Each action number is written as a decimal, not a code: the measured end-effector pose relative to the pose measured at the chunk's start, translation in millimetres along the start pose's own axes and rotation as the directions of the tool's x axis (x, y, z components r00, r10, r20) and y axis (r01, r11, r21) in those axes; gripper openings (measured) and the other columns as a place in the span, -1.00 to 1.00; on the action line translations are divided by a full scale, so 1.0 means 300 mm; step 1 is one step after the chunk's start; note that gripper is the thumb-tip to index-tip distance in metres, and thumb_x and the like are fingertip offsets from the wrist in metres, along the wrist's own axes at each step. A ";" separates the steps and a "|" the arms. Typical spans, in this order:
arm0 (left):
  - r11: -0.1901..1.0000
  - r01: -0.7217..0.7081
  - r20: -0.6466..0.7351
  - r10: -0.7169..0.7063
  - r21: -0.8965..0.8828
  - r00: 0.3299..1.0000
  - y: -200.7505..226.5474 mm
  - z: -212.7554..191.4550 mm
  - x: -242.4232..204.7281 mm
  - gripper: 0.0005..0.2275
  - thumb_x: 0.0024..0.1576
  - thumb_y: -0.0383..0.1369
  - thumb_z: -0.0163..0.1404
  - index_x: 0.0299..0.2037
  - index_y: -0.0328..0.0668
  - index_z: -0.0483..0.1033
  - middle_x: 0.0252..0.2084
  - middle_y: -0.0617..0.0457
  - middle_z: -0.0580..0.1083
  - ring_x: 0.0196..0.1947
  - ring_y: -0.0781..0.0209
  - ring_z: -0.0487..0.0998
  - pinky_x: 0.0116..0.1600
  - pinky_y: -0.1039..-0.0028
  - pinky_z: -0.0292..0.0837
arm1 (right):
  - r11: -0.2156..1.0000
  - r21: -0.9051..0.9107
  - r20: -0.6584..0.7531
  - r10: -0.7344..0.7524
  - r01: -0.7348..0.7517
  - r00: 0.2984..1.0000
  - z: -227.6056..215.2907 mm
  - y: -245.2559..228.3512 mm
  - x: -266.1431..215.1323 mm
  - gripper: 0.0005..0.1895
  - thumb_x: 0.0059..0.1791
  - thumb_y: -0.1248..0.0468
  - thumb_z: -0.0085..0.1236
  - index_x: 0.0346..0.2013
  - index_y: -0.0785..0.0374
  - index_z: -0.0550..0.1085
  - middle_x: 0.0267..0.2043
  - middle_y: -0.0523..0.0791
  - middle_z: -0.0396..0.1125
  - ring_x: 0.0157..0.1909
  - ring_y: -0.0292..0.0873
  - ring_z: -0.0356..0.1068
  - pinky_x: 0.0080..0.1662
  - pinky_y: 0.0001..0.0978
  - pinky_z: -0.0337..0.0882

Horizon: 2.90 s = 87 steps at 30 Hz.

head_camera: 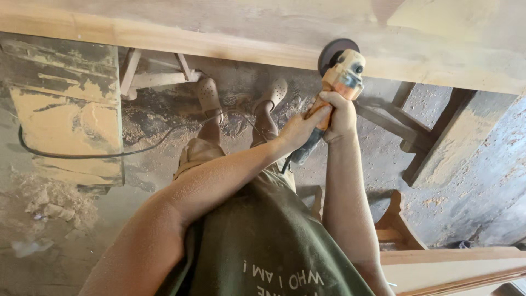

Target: The person sands the surface and edges of a large wooden board using a power sander.

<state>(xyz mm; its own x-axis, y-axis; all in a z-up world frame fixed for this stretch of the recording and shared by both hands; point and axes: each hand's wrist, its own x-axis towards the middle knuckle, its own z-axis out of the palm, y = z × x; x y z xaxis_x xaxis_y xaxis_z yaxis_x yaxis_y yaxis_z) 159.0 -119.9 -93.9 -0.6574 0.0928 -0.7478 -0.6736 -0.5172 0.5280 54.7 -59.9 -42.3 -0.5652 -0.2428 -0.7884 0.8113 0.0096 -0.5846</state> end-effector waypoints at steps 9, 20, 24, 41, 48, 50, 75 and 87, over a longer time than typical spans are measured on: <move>0.962 -0.103 -0.204 0.051 -0.252 0.978 0.086 -0.211 -0.104 -0.43 0.22 0.06 -0.05 -0.04 -0.46 0.61 -0.37 0.00 0.55 -0.42 0.23 0.53 -0.30 0.42 0.42 | 0.993 -0.111 0.121 -0.028 0.041 0.992 0.265 0.060 0.069 -0.65 -0.15 0.49 0.15 -0.08 0.43 0.40 -0.26 -0.02 0.37 -0.29 -0.11 0.43 -0.23 -0.29 0.51; 0.969 -0.137 -0.219 0.091 -0.205 0.971 0.078 -0.455 -0.258 -0.43 0.28 0.05 -0.14 0.04 -0.45 0.59 -0.36 -0.01 0.56 -0.41 0.28 0.56 -0.27 0.51 0.46 | 0.981 -0.195 0.123 -0.003 0.027 0.992 0.547 0.175 0.005 -0.74 -0.19 0.49 0.13 -0.20 0.43 0.44 -0.35 -0.01 0.38 -0.38 -0.12 0.43 -0.30 -0.28 0.51; 0.900 -0.244 -0.236 0.165 -0.362 0.958 0.048 -0.522 -0.293 -0.48 0.27 0.04 -0.07 -0.04 -0.43 0.55 -0.40 0.05 0.53 -0.48 0.33 0.53 -0.37 0.49 0.44 | 0.980 -0.192 0.182 -0.009 0.045 0.983 0.626 0.229 -0.007 -0.78 -0.19 0.48 0.16 -0.25 0.44 0.45 -0.40 -0.02 0.38 -0.41 -0.12 0.42 -0.32 -0.29 0.49; 0.830 -0.286 -0.294 0.156 -0.479 0.943 -0.064 -0.436 -0.349 -0.53 0.31 0.04 -0.28 -0.23 -0.23 0.49 -0.45 0.03 0.49 -0.55 0.24 0.51 -0.42 0.36 0.50 | 0.682 -0.727 0.109 0.233 -0.083 0.966 0.620 0.247 -0.050 -0.70 -0.25 0.35 0.29 -0.26 0.35 0.51 -0.35 -0.07 0.49 -0.39 -0.23 0.53 -0.26 -0.37 0.61; 0.949 -0.086 -0.081 0.064 -0.304 0.995 -0.081 -0.260 -0.221 -0.55 0.34 -0.02 -0.21 -0.20 -0.30 0.56 -0.43 0.03 0.53 -0.49 0.27 0.54 -0.33 0.41 0.48 | 0.986 -0.163 0.112 0.035 -0.017 0.993 0.330 0.167 -0.099 -0.63 -0.25 0.48 0.19 -0.16 0.35 0.40 -0.31 -0.06 0.39 -0.35 -0.14 0.44 -0.28 -0.28 0.52; 0.961 -0.040 -0.048 0.027 -0.272 0.998 -0.089 -0.276 -0.228 -0.52 0.33 0.01 -0.21 -0.18 -0.32 0.54 -0.43 0.04 0.52 -0.49 0.26 0.54 -0.33 0.43 0.50 | 0.994 -0.100 0.142 -0.021 0.035 0.990 0.331 0.174 -0.103 -0.67 -0.22 0.46 0.18 -0.17 0.41 0.44 -0.35 -0.02 0.37 -0.39 -0.11 0.42 -0.32 -0.27 0.48; 0.938 -0.067 0.083 0.101 -0.339 0.991 -0.130 0.210 0.101 -0.55 0.35 -0.01 -0.32 -0.21 -0.28 0.44 -0.45 0.00 0.45 -0.55 0.24 0.45 -0.41 0.36 0.49 | 0.913 -0.350 -0.071 0.200 -0.212 0.977 -0.139 -0.133 0.030 -0.54 -0.29 0.47 0.21 -0.11 0.36 0.36 -0.30 -0.08 0.38 -0.36 -0.19 0.42 -0.28 -0.30 0.56; 0.992 -0.051 0.119 0.037 0.114 0.992 0.015 0.477 0.301 -0.31 0.20 0.19 -0.13 0.00 -0.47 0.62 -0.33 -0.14 0.61 -0.34 0.16 0.66 -0.26 0.44 0.53 | 0.996 0.088 -0.047 0.032 -0.028 0.998 -0.530 -0.259 0.095 -0.57 -0.13 0.39 0.14 0.01 0.42 0.32 -0.32 0.03 0.33 -0.36 -0.04 0.42 -0.27 -0.22 0.53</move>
<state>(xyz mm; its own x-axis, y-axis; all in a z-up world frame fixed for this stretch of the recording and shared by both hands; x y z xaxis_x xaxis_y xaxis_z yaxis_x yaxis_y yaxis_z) 48.3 7.8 -101.5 -0.7176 0.1739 -0.6744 -0.6733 -0.4211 0.6077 -48.4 86.7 -49.8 -0.5453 -0.1963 -0.8149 0.8367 -0.0692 -0.5432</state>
